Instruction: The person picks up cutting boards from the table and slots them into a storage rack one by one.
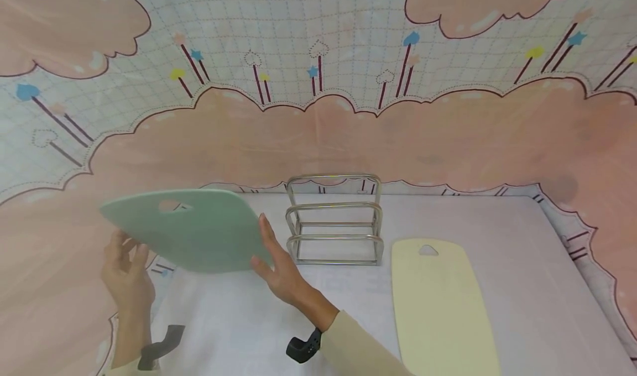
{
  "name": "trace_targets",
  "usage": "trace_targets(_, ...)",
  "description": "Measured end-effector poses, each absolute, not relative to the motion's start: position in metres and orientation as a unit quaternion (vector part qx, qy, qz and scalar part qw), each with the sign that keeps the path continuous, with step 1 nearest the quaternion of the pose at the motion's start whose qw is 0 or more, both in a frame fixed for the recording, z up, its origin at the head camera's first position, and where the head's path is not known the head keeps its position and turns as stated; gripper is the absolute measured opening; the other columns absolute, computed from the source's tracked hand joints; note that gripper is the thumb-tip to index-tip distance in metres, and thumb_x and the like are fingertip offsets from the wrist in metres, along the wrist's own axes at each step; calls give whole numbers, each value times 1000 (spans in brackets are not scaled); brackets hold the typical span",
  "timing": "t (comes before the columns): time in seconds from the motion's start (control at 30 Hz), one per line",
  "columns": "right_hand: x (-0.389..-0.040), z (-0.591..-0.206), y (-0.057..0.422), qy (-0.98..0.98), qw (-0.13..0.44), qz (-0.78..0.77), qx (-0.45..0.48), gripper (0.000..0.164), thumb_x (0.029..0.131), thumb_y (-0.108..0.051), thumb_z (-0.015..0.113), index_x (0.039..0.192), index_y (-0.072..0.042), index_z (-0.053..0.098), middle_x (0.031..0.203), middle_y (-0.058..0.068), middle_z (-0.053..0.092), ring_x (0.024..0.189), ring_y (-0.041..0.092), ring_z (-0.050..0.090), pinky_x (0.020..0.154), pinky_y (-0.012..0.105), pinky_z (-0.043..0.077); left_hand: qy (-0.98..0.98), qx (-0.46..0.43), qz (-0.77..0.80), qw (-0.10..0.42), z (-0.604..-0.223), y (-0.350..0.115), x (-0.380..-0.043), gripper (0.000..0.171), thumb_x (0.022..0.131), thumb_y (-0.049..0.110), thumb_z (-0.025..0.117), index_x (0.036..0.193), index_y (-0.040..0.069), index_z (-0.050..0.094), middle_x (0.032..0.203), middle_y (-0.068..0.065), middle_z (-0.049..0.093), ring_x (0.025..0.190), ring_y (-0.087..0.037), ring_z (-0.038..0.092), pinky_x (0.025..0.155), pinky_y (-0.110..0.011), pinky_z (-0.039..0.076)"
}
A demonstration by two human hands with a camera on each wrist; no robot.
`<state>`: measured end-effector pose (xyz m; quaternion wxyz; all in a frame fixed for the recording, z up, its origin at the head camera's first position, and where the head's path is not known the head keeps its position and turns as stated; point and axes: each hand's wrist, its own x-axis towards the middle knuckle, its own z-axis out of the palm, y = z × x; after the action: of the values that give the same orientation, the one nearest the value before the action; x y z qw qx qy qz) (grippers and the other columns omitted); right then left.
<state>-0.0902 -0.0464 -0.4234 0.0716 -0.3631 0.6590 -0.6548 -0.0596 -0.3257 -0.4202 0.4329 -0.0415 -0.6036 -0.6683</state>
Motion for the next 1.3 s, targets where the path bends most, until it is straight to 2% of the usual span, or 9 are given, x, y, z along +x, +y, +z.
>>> trace_targets(0.17,-102,-444,-50,686,41,-631,-359,78,99,-57,30,154,-12,-3,159,3,-4,144,19,0,113,48,15,-587,-36,-684,432,-419,-321,-59,49,81,-17,56,129,-10,52,120,-15,42,107,-23,44,106,-30,33)
trace_targets(0.23,-106,-445,-49,707,23,-613,-352,75,101,-52,32,154,-11,-1,159,2,-1,144,18,4,114,45,15,-607,-25,-673,423,-417,-318,-58,51,81,-18,57,131,-8,52,119,-14,44,109,-24,43,106,-30,33)
trace_targets(0.4,-111,-433,-48,755,27,-566,-331,77,100,-51,38,154,-9,1,159,4,5,143,14,8,114,43,15,-738,39,-558,377,-416,-315,-50,66,87,-10,60,146,9,38,129,-6,44,122,-23,43,110,-35,29)
trace_targets(0.47,-113,-428,-48,765,38,-553,-327,79,99,-53,38,154,-12,-1,159,4,4,143,14,9,114,43,17,-774,60,-521,355,-417,-317,-48,73,89,-5,61,151,17,30,138,-5,39,127,-25,41,110,-38,29)
trace_targets(0.57,-117,-420,-48,776,54,-541,-321,80,98,-56,38,154,-17,-5,159,1,3,143,15,10,113,45,19,-774,65,-533,337,-415,-316,-43,77,90,-4,59,153,24,25,147,-9,34,132,-28,38,110,-40,29)
trace_targets(0.63,-119,-416,-48,777,64,-541,-316,80,98,-56,39,154,-21,-6,159,-3,3,142,15,12,113,45,21,-745,46,-572,341,-416,-316,-41,75,90,-5,58,152,24,26,151,-9,33,134,-29,36,110,-37,29)
trace_targets(0.8,-124,-409,-48,778,82,-540,-309,80,97,-57,41,154,-24,-3,158,-4,4,142,18,15,112,47,22,-678,-18,-644,354,-416,-316,-40,71,89,-12,53,150,16,30,155,-9,27,138,-30,30,111,-32,26)
trace_targets(1.0,-130,-402,-46,771,75,-546,-320,83,95,-63,36,154,-21,-2,158,-3,6,142,16,13,113,45,20,-708,-25,-611,353,-410,-318,-42,72,89,-10,53,151,18,29,154,-7,29,138,-30,30,111,-37,26)
trace_targets(1.3,-139,-387,-43,756,72,-560,-330,84,94,-65,35,154,-22,-4,159,-2,2,143,14,8,113,46,17,-680,-75,-618,388,-394,-314,-55,67,89,-9,53,149,9,31,154,-12,28,139,-31,27,112,-43,20)
